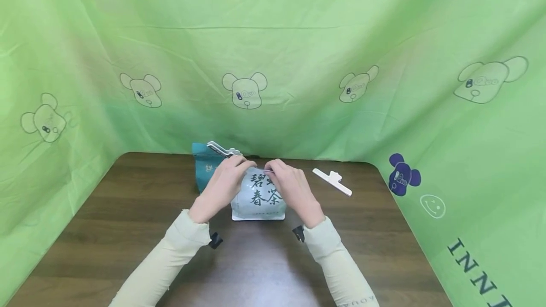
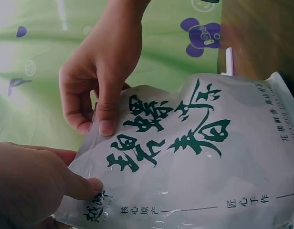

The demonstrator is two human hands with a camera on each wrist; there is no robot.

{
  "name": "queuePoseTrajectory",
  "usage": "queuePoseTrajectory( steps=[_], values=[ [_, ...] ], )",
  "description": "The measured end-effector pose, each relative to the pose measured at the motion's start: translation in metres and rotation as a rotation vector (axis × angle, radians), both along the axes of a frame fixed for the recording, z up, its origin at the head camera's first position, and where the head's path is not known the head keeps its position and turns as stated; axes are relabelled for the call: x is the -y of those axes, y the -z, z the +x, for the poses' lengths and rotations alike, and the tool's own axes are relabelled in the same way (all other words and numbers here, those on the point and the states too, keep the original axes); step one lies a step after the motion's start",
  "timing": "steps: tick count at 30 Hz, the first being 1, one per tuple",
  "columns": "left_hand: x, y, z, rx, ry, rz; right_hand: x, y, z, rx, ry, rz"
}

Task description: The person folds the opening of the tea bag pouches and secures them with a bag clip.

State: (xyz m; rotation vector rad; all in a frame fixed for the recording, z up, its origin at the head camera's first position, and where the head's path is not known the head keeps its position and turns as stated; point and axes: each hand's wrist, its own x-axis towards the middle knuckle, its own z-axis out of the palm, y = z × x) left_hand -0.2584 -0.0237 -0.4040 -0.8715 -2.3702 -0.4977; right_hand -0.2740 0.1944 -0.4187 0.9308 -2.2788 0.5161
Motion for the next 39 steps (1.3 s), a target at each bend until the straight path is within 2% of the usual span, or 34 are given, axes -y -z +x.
queuePoseTrajectory(
  steps=[7,16,21,24,28,34,39],
  values=[
    [0.014,0.003,0.001,-0.002,-0.017,-0.002,0.013,0.006,0.000,0.043,-0.049,-0.029],
    [0.011,0.005,-0.002,-0.034,-0.038,-0.011,0.006,0.009,-0.006,0.095,-0.116,-0.132],
    [0.001,0.004,-0.002,-0.038,-0.052,-0.029,-0.010,0.016,-0.007,0.215,-0.171,-0.196],
    [-0.007,0.004,-0.002,-0.034,-0.033,-0.034,-0.020,0.020,-0.006,0.301,-0.193,-0.236],
    [-0.019,0.006,-0.002,-0.048,-0.010,-0.054,-0.028,0.020,-0.002,0.358,-0.204,-0.274],
    [-0.033,0.012,-0.005,-0.094,-0.003,-0.077,-0.023,0.000,0.016,0.339,-0.256,-0.317],
    [-0.043,0.017,-0.005,-0.093,-0.030,-0.096,-0.022,-0.001,0.018,0.268,-0.279,-0.316]
  ],
)
